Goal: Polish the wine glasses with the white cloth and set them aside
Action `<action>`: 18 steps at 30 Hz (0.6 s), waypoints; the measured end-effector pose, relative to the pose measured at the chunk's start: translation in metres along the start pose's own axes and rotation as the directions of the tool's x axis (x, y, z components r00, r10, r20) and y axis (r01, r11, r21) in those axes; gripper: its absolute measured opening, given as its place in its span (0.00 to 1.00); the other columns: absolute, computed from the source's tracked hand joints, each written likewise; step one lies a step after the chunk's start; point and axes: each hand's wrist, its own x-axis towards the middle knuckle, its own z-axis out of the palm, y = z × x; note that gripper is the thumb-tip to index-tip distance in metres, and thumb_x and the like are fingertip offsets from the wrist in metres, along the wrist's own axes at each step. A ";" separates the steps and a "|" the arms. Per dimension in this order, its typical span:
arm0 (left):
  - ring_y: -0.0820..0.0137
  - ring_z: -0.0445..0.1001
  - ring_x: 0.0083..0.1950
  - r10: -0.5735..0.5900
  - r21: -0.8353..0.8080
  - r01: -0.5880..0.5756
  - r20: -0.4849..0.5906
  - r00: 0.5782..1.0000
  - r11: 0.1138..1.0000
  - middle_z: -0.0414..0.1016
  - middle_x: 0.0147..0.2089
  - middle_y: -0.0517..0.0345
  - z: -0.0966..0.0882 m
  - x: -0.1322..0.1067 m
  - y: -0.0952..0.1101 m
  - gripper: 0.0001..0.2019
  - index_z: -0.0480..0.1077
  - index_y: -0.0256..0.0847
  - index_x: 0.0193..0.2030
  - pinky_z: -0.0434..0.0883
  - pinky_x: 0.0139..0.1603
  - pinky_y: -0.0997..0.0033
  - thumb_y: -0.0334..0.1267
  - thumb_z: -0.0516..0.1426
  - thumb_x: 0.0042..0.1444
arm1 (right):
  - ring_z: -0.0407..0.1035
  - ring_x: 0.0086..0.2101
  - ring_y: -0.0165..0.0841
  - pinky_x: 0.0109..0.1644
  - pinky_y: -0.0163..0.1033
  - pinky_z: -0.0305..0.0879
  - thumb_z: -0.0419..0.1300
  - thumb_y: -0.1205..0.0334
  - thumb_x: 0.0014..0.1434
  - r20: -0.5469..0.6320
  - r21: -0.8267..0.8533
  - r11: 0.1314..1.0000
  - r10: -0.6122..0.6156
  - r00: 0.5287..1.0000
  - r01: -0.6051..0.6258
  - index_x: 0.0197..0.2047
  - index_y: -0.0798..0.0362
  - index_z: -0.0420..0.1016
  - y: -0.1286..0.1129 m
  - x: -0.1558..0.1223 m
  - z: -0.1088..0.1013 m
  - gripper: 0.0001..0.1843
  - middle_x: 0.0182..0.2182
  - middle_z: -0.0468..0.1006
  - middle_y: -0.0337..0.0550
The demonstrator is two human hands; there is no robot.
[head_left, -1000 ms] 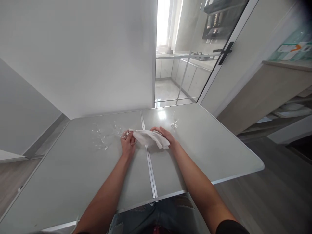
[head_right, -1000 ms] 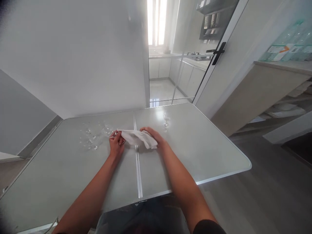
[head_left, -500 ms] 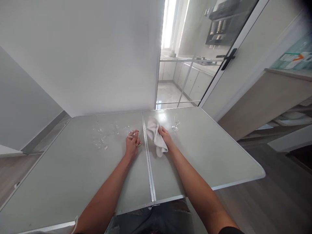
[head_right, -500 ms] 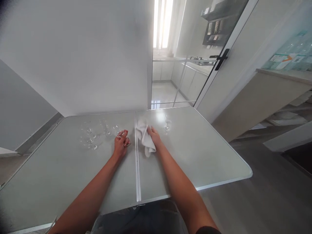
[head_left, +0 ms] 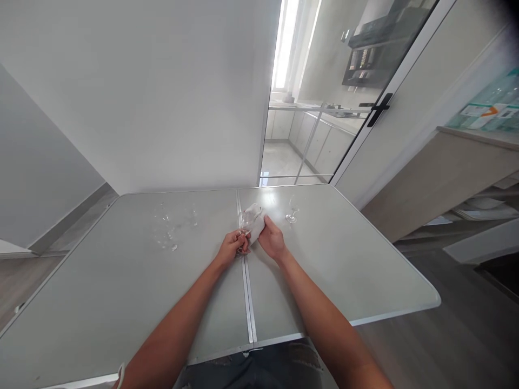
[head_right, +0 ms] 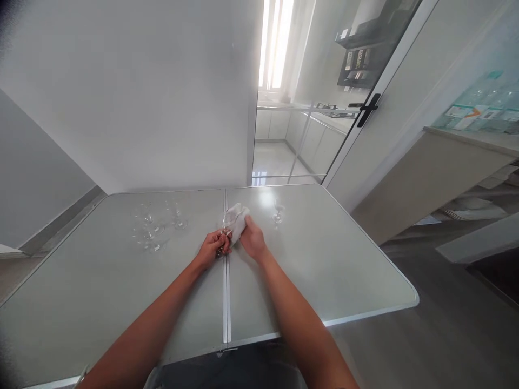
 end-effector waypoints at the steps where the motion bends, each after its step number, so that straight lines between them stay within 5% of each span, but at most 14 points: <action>1: 0.76 0.63 0.20 -0.030 0.016 0.029 0.035 0.999 0.999 0.65 0.21 0.65 0.000 0.000 0.000 0.22 0.72 0.35 0.41 0.75 0.33 0.68 0.57 0.60 0.59 | 0.69 0.37 0.37 0.39 0.41 0.68 0.51 0.41 0.66 -0.072 -0.073 0.995 -0.068 0.995 0.062 0.50 0.48 0.72 0.001 0.000 -0.002 0.22 0.39 0.76 0.44; 4: 0.75 0.64 0.20 -0.084 0.079 0.076 0.103 0.991 0.994 0.63 0.20 0.66 0.003 -0.003 0.002 0.23 0.72 0.34 0.43 0.73 0.30 0.70 0.57 0.59 0.60 | 0.63 0.32 0.33 0.37 0.38 0.63 0.54 0.43 0.66 -0.171 -0.449 0.869 -0.313 0.934 0.209 0.43 0.49 0.71 0.003 -0.002 -0.010 0.18 0.32 0.72 0.39; 8: 0.74 0.66 0.22 0.071 0.326 -0.061 -0.020 0.997 0.944 0.66 0.22 0.65 0.007 -0.008 0.000 0.22 0.72 0.35 0.47 0.68 0.28 0.73 0.55 0.57 0.62 | 0.57 0.27 0.30 0.34 0.37 0.58 0.55 0.47 0.68 -0.011 -0.744 0.611 -0.419 0.908 0.272 0.40 0.49 0.68 -0.004 -0.008 -0.016 0.14 0.26 0.66 0.35; 13: 0.70 0.72 0.29 0.401 0.824 -0.162 -0.085 0.912 0.543 0.76 0.29 0.57 0.006 -0.014 -0.007 0.15 0.74 0.37 0.51 0.67 0.34 0.72 0.44 0.55 0.64 | 0.61 0.30 0.32 0.37 0.38 0.59 0.49 0.49 0.71 0.194 -0.694 0.649 -0.249 0.949 0.311 0.55 0.47 0.62 -0.024 -0.013 -0.019 0.15 0.30 0.69 0.36; 16: 0.66 0.76 0.33 0.423 0.931 -0.130 -0.028 0.906 0.340 0.80 0.34 0.52 0.005 -0.015 -0.009 0.15 0.74 0.37 0.54 0.67 0.35 0.71 0.39 0.55 0.63 | 0.61 0.30 0.32 0.38 0.38 0.59 0.50 0.48 0.70 0.276 -0.746 0.610 -0.086 0.957 0.269 0.58 0.47 0.65 -0.035 -0.015 -0.023 0.19 0.30 0.68 0.36; 18: 0.65 0.76 0.35 0.409 0.944 -0.127 -0.008 0.913 0.303 0.80 0.36 0.50 0.005 -0.016 -0.007 0.15 0.73 0.38 0.53 0.67 0.35 0.71 0.38 0.55 0.63 | 0.61 0.31 0.32 0.38 0.38 0.59 0.51 0.48 0.70 0.305 -0.756 0.607 -0.008 0.952 0.247 0.59 0.47 0.66 -0.040 -0.015 -0.026 0.19 0.31 0.69 0.36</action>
